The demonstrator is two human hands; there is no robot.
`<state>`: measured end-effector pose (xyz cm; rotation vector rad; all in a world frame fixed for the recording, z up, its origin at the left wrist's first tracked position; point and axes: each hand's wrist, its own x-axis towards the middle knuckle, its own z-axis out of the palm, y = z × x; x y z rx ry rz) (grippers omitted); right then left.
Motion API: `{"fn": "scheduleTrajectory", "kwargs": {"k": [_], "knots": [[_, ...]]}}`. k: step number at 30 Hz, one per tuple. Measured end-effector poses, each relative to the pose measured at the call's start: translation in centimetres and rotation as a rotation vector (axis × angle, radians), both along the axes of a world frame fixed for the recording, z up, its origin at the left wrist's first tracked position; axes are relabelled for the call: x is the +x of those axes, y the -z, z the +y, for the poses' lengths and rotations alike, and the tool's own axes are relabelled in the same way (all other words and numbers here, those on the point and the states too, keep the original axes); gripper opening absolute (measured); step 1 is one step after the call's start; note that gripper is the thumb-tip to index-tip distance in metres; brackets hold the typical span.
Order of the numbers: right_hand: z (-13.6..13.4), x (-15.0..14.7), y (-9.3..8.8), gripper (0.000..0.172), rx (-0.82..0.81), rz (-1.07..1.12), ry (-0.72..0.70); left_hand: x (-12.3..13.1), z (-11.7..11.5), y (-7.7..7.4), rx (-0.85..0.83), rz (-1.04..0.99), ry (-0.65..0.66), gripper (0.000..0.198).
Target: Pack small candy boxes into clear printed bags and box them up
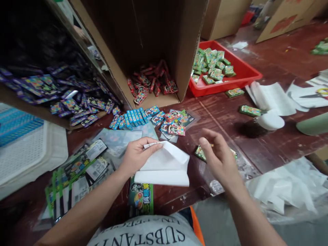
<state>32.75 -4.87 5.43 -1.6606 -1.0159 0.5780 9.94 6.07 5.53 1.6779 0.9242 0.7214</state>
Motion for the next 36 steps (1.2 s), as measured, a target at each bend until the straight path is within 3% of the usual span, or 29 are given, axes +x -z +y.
{"fn": "scheduleTrajectory", "kwargs": {"k": [2, 4, 6, 8, 12, 17, 25, 29, 34, 36], "knots": [[1.3, 0.3, -1.9, 0.043, 0.036, -0.255, -0.192, -0.2, -0.2, -0.3, -0.026, 0.048, 0.079, 0.023], [3.0, -0.2, -3.3, 0.039, -0.021, -0.369, -0.457, -0.1, -0.3, -0.5, -0.033, 0.061, 0.144, 0.02], [4.5, -0.9, -3.6, 0.033, -0.135, -0.33, -0.655, -0.1, -0.4, -0.5, -0.039, 0.028, 0.151, 0.017], [5.4, -1.5, -2.9, 0.028, -0.225, -0.23, -0.739, -0.3, -0.5, -0.2, -0.109, -0.041, 0.122, 0.023], [5.4, -2.3, -0.6, 0.021, -0.182, -0.079, -0.727, -0.8, -0.8, 0.6, -0.289, -0.163, 0.064, 0.027], [4.8, -3.4, 0.6, 0.016, -0.098, 0.017, -0.685, -0.8, -1.0, 1.5, -0.248, -0.161, -0.018, 0.021], [4.8, -3.7, -0.4, 0.027, -0.167, 0.026, -0.72, -1.6, -0.9, 1.5, -0.317, -0.098, -0.058, 0.031], [5.2, -3.5, -1.1, 0.024, -0.102, -0.006, -0.7, -2.0, -1.1, 1.7, -0.291, -0.03, -0.03, 0.033], [5.6, -3.3, -0.8, 0.018, 0.028, -0.063, -0.524, -2.2, -1.4, 2.1, -0.326, -0.015, 0.018, 0.033], [5.7, -3.6, -0.6, 0.024, 0.036, -0.021, -0.529, -2.1, -1.4, 2.0, -0.316, -0.007, 0.031, 0.031]]}}
